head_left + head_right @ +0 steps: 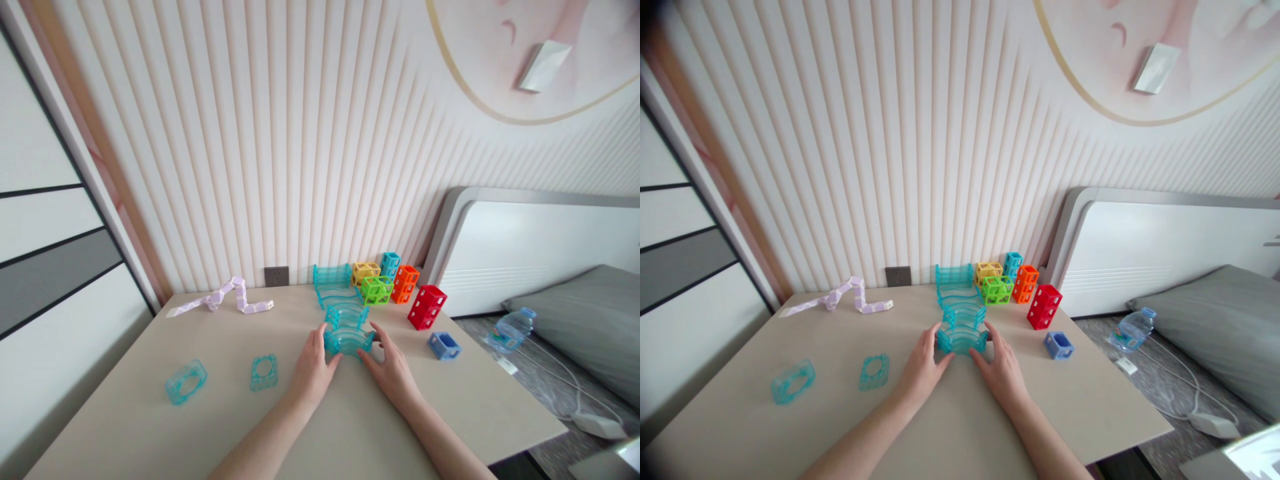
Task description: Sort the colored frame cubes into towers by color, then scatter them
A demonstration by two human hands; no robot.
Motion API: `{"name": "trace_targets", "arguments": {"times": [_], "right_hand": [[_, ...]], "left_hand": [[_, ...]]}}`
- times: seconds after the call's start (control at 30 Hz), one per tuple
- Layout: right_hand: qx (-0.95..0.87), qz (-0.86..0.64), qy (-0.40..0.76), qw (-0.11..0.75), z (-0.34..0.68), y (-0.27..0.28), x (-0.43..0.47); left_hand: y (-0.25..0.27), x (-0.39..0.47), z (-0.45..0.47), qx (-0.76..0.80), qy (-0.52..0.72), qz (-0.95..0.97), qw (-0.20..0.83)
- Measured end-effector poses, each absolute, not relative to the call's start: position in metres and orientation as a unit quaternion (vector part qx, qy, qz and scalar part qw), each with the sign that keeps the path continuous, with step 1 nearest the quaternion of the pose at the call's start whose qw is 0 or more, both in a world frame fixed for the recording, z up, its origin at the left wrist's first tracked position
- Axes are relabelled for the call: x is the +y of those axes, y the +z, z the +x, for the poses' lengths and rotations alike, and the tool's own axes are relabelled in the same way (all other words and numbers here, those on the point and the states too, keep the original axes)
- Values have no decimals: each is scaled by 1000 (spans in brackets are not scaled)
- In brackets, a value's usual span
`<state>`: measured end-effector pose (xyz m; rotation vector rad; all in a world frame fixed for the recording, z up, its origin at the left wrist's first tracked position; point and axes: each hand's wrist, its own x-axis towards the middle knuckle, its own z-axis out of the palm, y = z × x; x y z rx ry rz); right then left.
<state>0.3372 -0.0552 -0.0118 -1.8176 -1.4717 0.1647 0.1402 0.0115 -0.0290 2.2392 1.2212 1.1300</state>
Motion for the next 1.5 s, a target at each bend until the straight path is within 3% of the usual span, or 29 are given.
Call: {"name": "trace_targets", "arguments": {"times": [0.33,1.1,1.33,1.5], "right_hand": [[-610,-730,38,306,340,-9,-63],[-594,-749,-29,293,349,-19,-63],[-633,-686,-120,338,321,-14,-105],[-788,-555,-36,263,247,13,-108]], "left_hand": [[-22,7,139,482,331,803,114],[3,-3,138,446,317,835,55],[48,16,26,413,343,842,-50],[23,33,-93,491,279,817,-115]]}}
